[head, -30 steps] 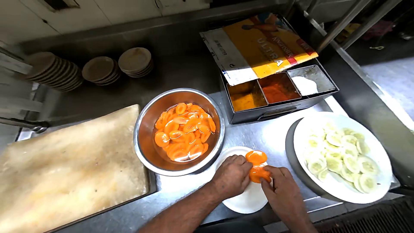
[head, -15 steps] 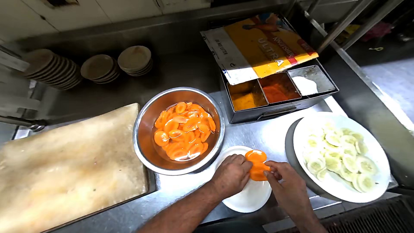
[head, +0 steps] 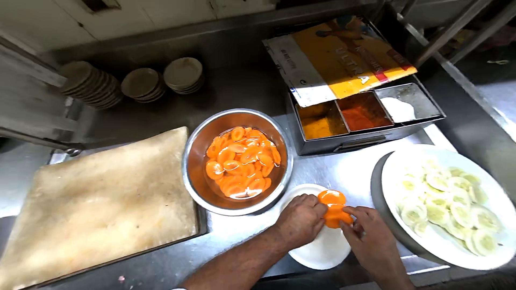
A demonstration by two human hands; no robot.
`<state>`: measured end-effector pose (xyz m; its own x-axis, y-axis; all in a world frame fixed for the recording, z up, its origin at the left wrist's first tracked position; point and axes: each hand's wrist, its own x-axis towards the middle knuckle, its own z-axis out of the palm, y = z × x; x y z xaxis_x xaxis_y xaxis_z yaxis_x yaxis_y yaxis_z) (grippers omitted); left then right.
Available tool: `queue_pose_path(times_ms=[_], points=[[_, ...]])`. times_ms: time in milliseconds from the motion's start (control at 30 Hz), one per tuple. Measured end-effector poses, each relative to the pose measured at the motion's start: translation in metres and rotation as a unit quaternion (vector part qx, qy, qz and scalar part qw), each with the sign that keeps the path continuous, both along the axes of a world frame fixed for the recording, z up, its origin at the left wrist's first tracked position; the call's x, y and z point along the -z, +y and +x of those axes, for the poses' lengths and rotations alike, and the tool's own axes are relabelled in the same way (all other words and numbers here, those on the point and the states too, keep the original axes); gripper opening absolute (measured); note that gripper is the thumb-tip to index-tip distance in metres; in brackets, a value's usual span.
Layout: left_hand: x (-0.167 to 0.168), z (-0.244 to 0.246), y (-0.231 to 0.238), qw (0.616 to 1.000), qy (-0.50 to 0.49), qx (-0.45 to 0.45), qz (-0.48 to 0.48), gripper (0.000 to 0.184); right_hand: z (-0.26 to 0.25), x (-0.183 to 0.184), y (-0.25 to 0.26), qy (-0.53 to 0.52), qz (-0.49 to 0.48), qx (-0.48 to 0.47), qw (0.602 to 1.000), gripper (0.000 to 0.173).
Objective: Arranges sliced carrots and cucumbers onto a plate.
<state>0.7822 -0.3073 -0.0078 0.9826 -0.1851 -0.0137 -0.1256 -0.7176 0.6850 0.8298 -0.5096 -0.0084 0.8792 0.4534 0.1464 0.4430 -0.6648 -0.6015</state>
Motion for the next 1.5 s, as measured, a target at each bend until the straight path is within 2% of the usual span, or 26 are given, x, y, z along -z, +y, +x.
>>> queue_pose_path(times_ms=[67, 133, 200, 267, 333, 400, 433, 500, 567, 667, 733, 833, 933, 1000, 1100, 1200, 1267, 1333, 1500], points=[[-0.02, -0.009, 0.003, 1.0, 0.003, 0.009, -0.012, 0.028, -0.001, -0.003, -0.001, 0.003, 0.002, -0.009, 1.0, 0.033], [-0.056, -0.024, 0.012, 0.998, -0.038, 0.003, -0.043, 0.025, 0.001, -0.013, -0.004, 0.012, 0.003, -0.021, 1.0, 0.037], [-0.086, -0.036, 0.037, 0.992, -0.096, -0.058, -0.064, 0.02, 0.001, -0.022, -0.009, 0.024, 0.007, -0.019, 0.999, 0.037], [-0.098, -0.037, 0.079, 0.986, -0.08, -0.142, -0.01, 0.019, 0.001, -0.024, -0.013, 0.021, 0.015, -0.012, 1.0, 0.036], [-0.098, -0.027, 0.118, 0.978, 0.057, -0.176, 0.094, 0.022, 0.001, -0.021, -0.014, 0.006, 0.027, -0.011, 1.0, 0.034], [-0.086, -0.015, 0.133, 0.944, 0.21, -0.168, 0.189, 0.036, 0.001, -0.02, -0.012, -0.002, 0.037, -0.019, 0.999, 0.033], [-0.081, -0.011, 0.133, 0.93, 0.247, -0.163, 0.219, 0.041, 0.001, -0.021, -0.01, -0.004, 0.042, -0.022, 0.999, 0.033], [-0.077, -0.004, 0.129, 0.916, 0.273, -0.154, 0.251, 0.042, 0.001, -0.023, -0.01, -0.01, 0.05, -0.021, 0.998, 0.032], [-0.076, 0.0, 0.127, 0.915, 0.28, -0.144, 0.253, 0.034, 0.0, -0.025, -0.013, -0.011, 0.05, -0.017, 0.999, 0.031], [-0.076, 0.0, 0.134, 0.926, 0.276, -0.129, 0.225, 0.017, -0.001, -0.026, -0.019, -0.012, 0.046, -0.006, 0.999, 0.028], [-0.078, -0.004, 0.138, 0.931, 0.27, -0.142, 0.201, 0.014, -0.001, -0.026, -0.02, -0.012, 0.057, -0.007, 0.998, 0.026], [-0.087, -0.018, 0.14, 0.949, 0.193, -0.183, 0.171, 0.013, -0.003, -0.032, -0.011, 0.025, 0.107, -0.035, 0.993, 0.022], [-0.095, -0.042, 0.129, 0.972, 0.002, -0.183, 0.145, 0.011, -0.015, -0.049, 0.013, 0.183, 0.179, -0.068, 0.964, 0.021], [-0.09, -0.058, 0.107, 0.972, -0.138, -0.134, 0.133, 0.012, -0.024, -0.056, 0.028, 0.33, 0.237, -0.106, 0.907, 0.026], [-0.075, -0.073, 0.06, 0.967, -0.236, -0.024, 0.091, 0.017, -0.036, -0.052, 0.034, 0.473, 0.3, -0.142, 0.816, 0.03], [-0.048, -0.072, 0.029, 0.955, -0.276, 0.077, 0.073, 0.017, -0.046, -0.05, 0.025, 0.532, 0.296, -0.084, 0.789, 0.022], [-0.033, -0.07, 0.018, 0.956, -0.261, 0.121, 0.054, 0.016, -0.049, -0.046, 0.012, 0.531, 0.285, -0.041, 0.797, 0.021], [-0.021, -0.066, 0.012, 0.967, -0.209, 0.143, 0.02, 0.02, -0.047, -0.043, -0.002, 0.496, 0.269, -0.016, 0.826, 0.023], [0.0, -0.05, 0.005, 0.993, -0.081, 0.081, 0.014, 0.026, -0.027, -0.023, -0.03, 0.326, 0.178, -0.055, 0.927, 0.024]])
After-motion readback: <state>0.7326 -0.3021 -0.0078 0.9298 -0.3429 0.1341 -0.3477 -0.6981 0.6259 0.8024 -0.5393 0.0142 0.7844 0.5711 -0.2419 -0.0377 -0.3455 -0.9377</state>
